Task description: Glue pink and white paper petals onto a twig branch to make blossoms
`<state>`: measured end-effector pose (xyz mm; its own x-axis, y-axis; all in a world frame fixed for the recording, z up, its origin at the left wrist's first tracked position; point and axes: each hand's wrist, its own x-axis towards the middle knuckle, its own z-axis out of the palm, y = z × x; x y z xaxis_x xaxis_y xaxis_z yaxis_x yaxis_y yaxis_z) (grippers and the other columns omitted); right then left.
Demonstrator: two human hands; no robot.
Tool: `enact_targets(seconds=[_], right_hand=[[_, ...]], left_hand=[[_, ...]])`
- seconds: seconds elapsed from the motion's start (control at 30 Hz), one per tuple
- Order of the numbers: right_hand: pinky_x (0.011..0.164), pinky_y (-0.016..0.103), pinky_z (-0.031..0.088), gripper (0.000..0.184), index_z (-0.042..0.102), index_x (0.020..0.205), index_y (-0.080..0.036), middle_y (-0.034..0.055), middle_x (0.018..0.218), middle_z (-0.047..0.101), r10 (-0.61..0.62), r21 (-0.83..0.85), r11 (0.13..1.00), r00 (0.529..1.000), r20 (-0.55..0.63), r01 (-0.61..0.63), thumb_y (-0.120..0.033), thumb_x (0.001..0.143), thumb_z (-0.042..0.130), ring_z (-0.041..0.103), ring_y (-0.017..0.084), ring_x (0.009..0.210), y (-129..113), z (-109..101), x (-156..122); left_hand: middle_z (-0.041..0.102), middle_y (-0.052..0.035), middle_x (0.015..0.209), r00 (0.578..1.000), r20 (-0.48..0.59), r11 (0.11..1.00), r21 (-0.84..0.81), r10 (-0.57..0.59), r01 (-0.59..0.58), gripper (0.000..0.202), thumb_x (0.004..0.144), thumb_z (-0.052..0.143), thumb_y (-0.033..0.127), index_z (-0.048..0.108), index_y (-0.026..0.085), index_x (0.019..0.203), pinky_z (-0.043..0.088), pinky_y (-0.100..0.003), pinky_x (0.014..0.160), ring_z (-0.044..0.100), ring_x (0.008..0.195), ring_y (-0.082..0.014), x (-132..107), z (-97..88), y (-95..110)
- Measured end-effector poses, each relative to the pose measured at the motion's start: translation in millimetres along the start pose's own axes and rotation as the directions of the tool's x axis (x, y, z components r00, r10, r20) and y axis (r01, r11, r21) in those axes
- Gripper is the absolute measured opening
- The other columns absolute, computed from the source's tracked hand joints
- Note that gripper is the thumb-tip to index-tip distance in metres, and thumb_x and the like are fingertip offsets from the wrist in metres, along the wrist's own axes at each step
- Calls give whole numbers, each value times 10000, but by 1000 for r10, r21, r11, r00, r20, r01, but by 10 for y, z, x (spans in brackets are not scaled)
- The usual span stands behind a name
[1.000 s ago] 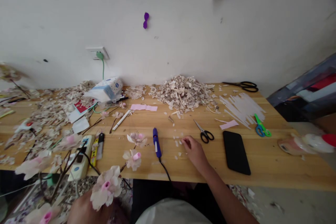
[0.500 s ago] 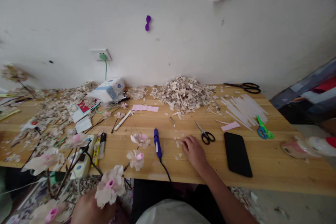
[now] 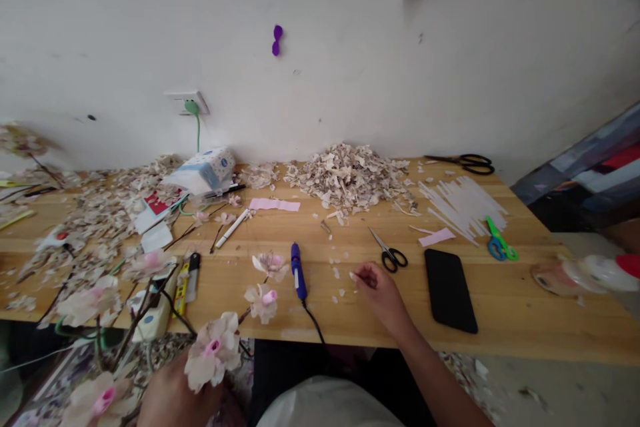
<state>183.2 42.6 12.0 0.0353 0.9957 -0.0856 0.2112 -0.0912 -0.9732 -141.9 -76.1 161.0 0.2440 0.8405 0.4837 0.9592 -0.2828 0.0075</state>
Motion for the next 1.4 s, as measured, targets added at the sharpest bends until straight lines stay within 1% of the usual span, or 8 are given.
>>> enact_targets(seconds=[0.1, 0.37, 0.5, 0.7, 0.83, 1.03, 1.27, 1.4], right_hand=[[589, 289, 531, 314, 658, 765, -198, 26, 730, 688, 25, 98, 995, 999, 32, -28, -509, 787, 695, 636, 166, 640, -262, -69, -177], [779, 289, 585, 249, 727, 941, -226, 64, 954, 730, 36, 289, 956, 997, 65, -54, -426, 797, 755, 692, 190, 862, -951, -167, -737], [725, 242, 590, 164, 733, 930, -252, 40, 899, 724, 26, 315, 948, 996, 91, -53, -375, 823, 749, 694, 167, 806, -1138, -206, -875], [731, 286, 604, 127, 746, 943, -326, 68, 992, 694, -305, 151, 943, 951, 40, 296, -250, 890, 660, 688, 213, 922, -1444, -303, -1020], [610, 296, 557, 282, 694, 1038, -378, 37, 850, 661, -441, 72, 894, 897, -15, 441, -146, 894, 624, 646, 179, 733, -1650, -224, -1137], [654, 341, 543, 224, 620, 924, -324, 30, 839, 661, -488, -46, 872, 872, -32, 487, -109, 864, 614, 632, 203, 763, -1710, -55, -1182], [691, 254, 561, 276, 636, 981, -183, 44, 841, 683, -692, -178, 696, 716, 91, 696, 29, 807, 619, 630, 144, 775, -1697, -187, -1094], [678, 240, 569, 250, 639, 988, -166, 50, 834, 700, -696, -196, 687, 711, 101, 700, 17, 817, 637, 635, 135, 753, -1670, -194, -1057]], left_hand=[[630, 12, 516, 990, 8, 990, 42, 138, -138, 190, 707, 449, 57, 492, 239, 671, 443, -207, 403, 625, 418, -165, 15, 7, 15], [601, 19, 491, 984, -7, 984, -32, 177, -177, 204, 703, 447, 42, 487, 236, 657, 469, -183, 424, 609, 403, -148, 146, -51, 150], [601, 21, 479, 987, 6, 983, -90, 159, -158, 212, 670, 431, 38, 491, 240, 647, 463, -173, 412, 598, 380, -143, 220, -95, 259], [678, -1, 580, 975, 22, 966, -138, 222, -217, 216, 720, 410, 50, 496, 247, 742, 472, -169, 416, 613, 398, -133, 305, -166, 385], [726, -40, 684, 961, 43, 956, -126, 272, -265, 225, 859, 382, 85, 555, 216, 920, 528, -164, 503, 695, 532, -135, 251, -166, 369], [733, -62, 726, 963, 57, 961, -105, 264, -257, 283, 886, 372, 121, 594, 144, 1060, 560, -185, 537, 732, 609, -154, 203, -120, 437], [728, -55, 749, 962, 79, 963, -88, 260, -253, 285, 907, 357, 115, 609, 147, 1035, 572, -207, 563, 738, 654, -164, 153, -53, 503], [736, -79, 762, 954, 66, 956, -17, 293, -293, 357, 999, 273, 202, 603, 109, 1098, 574, -228, 554, 737, 656, -175, 120, -33, 485]])
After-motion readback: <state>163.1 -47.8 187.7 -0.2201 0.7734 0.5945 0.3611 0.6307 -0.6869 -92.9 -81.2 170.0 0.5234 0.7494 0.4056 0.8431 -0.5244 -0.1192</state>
